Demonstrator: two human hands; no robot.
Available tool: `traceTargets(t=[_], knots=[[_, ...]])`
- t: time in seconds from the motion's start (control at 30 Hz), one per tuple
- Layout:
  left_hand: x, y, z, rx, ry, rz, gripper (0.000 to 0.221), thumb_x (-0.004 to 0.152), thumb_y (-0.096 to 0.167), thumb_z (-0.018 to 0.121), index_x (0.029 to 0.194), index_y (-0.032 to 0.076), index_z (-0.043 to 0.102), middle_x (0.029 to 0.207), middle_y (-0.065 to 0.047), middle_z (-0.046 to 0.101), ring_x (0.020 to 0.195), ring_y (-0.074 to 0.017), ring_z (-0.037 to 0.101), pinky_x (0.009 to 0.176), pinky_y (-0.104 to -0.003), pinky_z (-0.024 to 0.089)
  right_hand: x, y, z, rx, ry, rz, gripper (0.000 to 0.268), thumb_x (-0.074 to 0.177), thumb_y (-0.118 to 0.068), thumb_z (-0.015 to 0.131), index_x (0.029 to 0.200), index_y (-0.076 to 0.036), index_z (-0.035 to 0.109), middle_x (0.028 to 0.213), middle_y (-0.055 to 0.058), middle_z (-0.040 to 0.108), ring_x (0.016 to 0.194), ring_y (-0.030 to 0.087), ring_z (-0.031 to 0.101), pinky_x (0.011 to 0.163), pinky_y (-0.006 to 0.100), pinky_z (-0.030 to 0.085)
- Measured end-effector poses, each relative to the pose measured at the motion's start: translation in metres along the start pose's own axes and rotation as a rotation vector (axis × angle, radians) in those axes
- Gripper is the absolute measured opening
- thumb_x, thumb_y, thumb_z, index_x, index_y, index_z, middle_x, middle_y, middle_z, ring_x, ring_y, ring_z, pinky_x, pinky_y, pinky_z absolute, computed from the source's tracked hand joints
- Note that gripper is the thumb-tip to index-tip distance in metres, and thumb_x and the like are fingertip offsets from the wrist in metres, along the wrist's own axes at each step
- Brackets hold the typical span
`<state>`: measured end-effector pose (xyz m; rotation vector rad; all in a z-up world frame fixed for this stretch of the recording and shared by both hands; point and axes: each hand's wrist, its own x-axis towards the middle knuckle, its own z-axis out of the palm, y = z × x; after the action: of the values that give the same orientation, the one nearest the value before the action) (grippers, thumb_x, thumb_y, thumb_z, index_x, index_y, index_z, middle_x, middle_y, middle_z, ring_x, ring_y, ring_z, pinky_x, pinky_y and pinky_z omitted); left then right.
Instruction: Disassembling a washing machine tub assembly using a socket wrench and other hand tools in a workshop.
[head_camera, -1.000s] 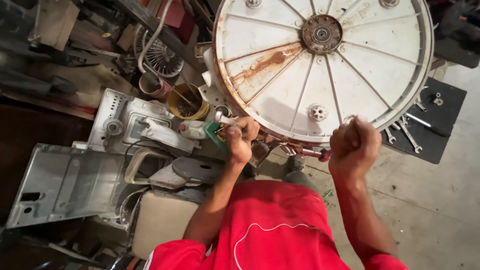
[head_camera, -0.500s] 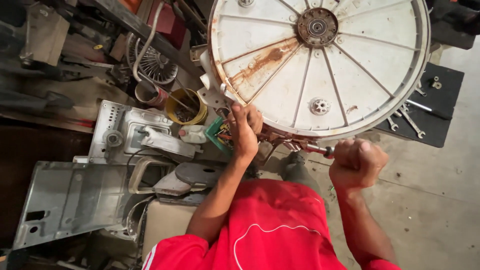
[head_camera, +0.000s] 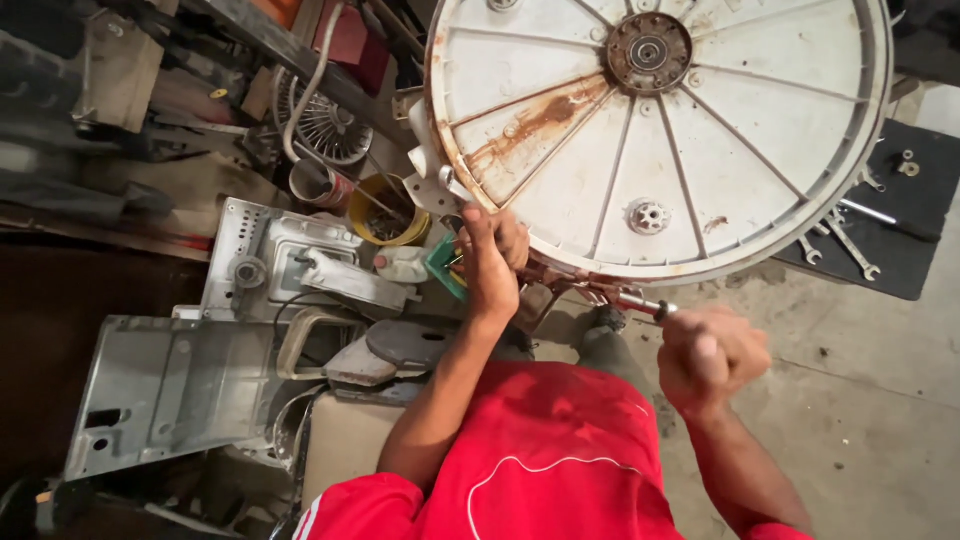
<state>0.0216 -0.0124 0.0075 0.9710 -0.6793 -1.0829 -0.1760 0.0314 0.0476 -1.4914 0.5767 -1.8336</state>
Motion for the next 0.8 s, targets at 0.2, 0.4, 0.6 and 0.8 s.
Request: traceTargets(t=[0.2, 0.4, 0.6, 0.8], knots=[[0.000, 0.014, 0.009, 0.002, 0.014, -0.068, 0.067, 0.103, 0.072, 0.027, 0.059, 0.021, 0.022, 0.048, 0.011, 0.012, 0.039, -0.0018, 0.014, 0.037, -0.020, 0.012, 0.001, -0.022, 0.011, -0.165, -0.175, -0.123, 0.047, 0.085, -0.015, 0.047, 0.042, -0.022, 0.031, 0.038, -0.008, 0.024, 0.030, 0.008, 0.017, 0.028, 0.028, 0.015], [0.002, 0.043, 0.023, 0.010, 0.082, -0.199, 0.065, 0.086, 0.074, 0.046, 0.060, 0.021, 0.019, 0.052, 0.007, 0.012, 0.043, -0.0071, 0.013, 0.042, -0.028, 0.007, -0.012, -0.032, 0.005, -0.239, -0.528, -0.312, 0.046, 0.095, -0.018, 0.039, 0.053, -0.016, 0.021, 0.049, -0.002, 0.017, 0.037, 0.014, 0.015, 0.039, 0.031, 0.015], [-0.001, 0.018, 0.010, -0.042, 0.047, -0.236, 0.065, 0.084, 0.076, 0.047, 0.058, 0.022, 0.022, 0.049, 0.008, 0.015, 0.041, -0.0063, 0.012, 0.041, -0.028, 0.007, -0.030, -0.014, -0.016, -0.264, -0.627, -0.330, 0.045, 0.090, -0.020, 0.046, 0.049, -0.021, 0.028, 0.043, -0.008, 0.022, 0.036, 0.009, 0.017, 0.037, 0.028, 0.019], [0.005, -0.038, -0.026, -0.004, -0.142, -0.095, 0.076, 0.095, 0.084, 0.031, 0.054, 0.021, 0.024, 0.042, 0.006, 0.012, 0.031, -0.0057, 0.014, 0.034, -0.023, 0.011, 0.024, -0.003, -0.005, 0.116, 0.364, 0.606, 0.048, 0.093, -0.006, 0.049, 0.062, -0.018, 0.014, 0.057, -0.007, 0.005, 0.047, 0.009, 0.008, 0.048, 0.028, 0.014]])
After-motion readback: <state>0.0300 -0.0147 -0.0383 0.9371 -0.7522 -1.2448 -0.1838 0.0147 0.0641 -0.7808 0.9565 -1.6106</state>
